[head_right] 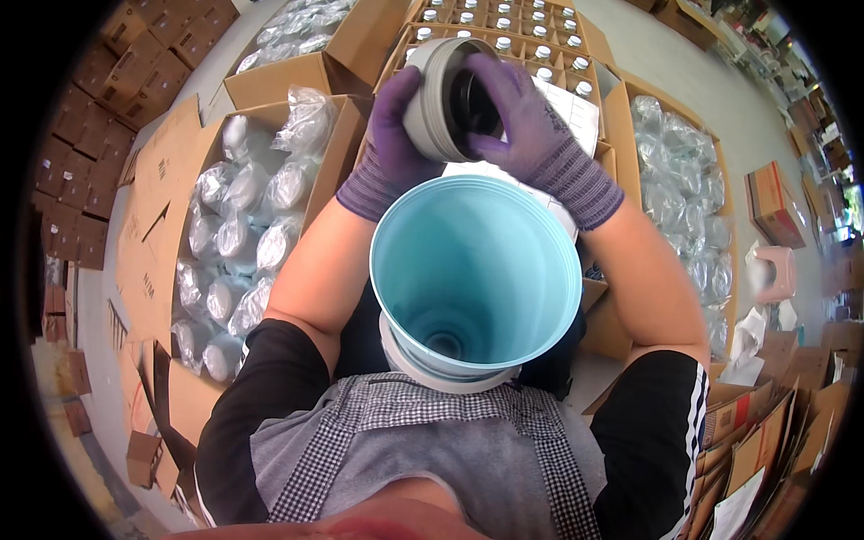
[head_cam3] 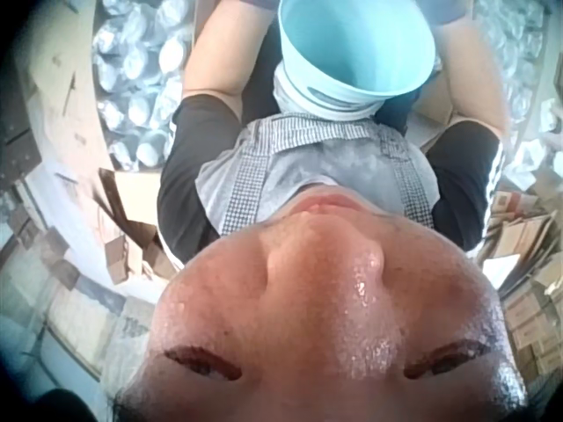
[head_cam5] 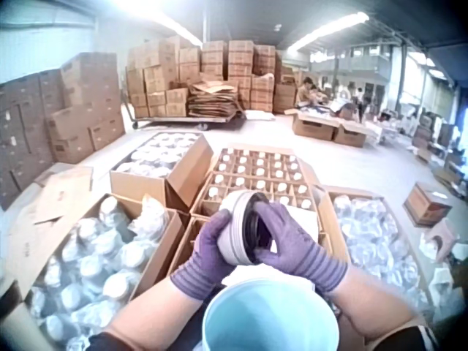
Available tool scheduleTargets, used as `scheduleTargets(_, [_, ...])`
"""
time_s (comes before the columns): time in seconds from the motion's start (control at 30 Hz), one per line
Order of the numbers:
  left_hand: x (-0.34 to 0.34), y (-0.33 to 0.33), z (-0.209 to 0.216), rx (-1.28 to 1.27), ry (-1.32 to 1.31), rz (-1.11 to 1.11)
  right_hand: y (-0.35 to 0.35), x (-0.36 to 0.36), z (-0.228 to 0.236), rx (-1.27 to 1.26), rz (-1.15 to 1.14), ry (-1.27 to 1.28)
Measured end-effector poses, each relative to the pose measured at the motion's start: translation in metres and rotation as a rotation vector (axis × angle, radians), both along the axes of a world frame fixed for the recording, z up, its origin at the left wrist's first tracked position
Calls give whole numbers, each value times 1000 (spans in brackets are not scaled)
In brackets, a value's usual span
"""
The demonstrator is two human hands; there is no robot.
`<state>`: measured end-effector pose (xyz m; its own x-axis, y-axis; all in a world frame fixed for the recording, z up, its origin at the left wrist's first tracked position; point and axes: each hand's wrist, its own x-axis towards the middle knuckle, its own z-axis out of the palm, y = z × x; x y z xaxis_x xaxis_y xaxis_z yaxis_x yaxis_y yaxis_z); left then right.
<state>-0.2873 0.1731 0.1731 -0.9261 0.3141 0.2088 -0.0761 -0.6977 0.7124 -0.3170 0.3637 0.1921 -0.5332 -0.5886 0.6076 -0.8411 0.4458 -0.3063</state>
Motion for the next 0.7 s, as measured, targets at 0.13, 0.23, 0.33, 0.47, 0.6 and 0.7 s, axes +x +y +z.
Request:
scheduleTargets(0.13, [-1, -6, -4, 45, -27, -44, 22, -13, 18, 182, 30, 44])
scheduleTargets(0.23, [-6, -2, -21, -159, 53, 22, 17, 15, 27, -288, -57, -1078])
scheduleTargets(0.33, [0, -1, -11, -256, 136, 31, 8, 11, 15, -232, -18, -875])
scheduleTargets(0.47, [2, -2, -2, 192, -57, -96, 15, -7, 29, 341, 90, 624])
scheduleTargets(0.6, [1, -13, -14, -106, 56, -58, 20, 18, 25, -318, -89, -811])
scheduleTargets(0.7, [3, -3, -10, -251, 235, 57, 15, 19, 38, -140, -49, -1118])
